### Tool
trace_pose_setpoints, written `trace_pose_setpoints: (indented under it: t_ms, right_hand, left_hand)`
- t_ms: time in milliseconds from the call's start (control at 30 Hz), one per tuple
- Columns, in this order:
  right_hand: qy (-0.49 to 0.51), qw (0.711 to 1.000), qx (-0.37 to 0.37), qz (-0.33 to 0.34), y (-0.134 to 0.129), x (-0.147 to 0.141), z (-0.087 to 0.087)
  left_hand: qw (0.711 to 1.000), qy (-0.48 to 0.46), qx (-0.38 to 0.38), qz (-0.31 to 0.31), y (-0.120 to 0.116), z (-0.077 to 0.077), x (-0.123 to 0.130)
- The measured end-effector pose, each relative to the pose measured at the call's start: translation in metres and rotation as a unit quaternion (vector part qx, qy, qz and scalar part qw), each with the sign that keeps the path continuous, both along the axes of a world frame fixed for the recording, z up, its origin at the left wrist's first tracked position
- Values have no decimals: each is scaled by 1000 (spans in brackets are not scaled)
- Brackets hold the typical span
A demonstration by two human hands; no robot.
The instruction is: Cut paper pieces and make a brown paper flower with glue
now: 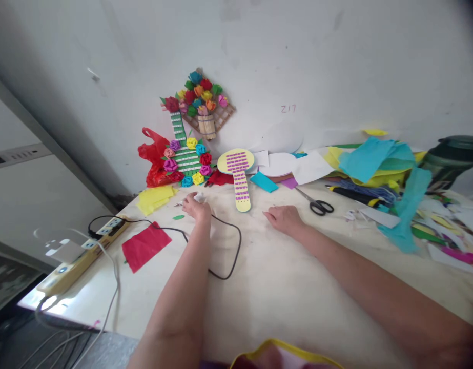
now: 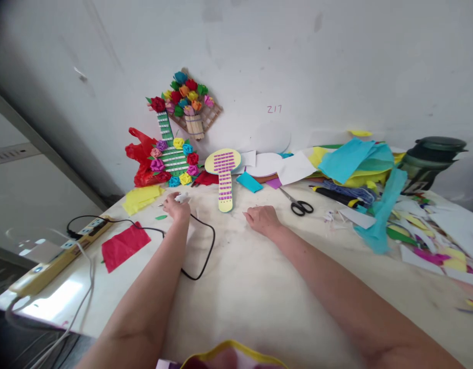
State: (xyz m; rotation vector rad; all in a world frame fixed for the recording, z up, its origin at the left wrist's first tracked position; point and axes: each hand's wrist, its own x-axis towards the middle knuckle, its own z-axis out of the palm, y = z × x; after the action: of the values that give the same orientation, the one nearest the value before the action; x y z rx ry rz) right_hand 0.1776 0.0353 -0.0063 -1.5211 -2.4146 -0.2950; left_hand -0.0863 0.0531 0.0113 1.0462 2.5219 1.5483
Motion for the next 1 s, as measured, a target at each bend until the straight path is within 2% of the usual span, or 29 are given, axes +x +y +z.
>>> trace_pose_setpoints:
  t_ms: [167, 433, 633, 733, 833, 933, 1000]
  right_hand:
    - [5, 1000, 6, 1, 2, 1, -2]
    - [11, 999, 9, 37, 1, -13, -3]
    - [8, 999, 15, 33, 0, -15, -4]
    - [11, 999, 13, 40, -1, -18, -3]
    - [17, 999, 7, 50, -1, -25, -2]
    - [24, 998, 5, 50, -1, -32, -2]
    - [33, 998, 8, 47, -1, -34, -3]
  left_hand:
    - [997, 32, -13, -67, -2, -2, -30]
    - [990, 101, -35, -89, -4, -6, -50]
    - [976, 162, -101, -107, -4, -10, -65]
    - [967, 210, -111, -95, -7, -5, -59]
    - [956, 243, -91, -137, -7, 4, -43]
    - [942, 218, -150, -207, -5, 11, -21]
    - [932, 216, -219, -190, -5, 12, -9]
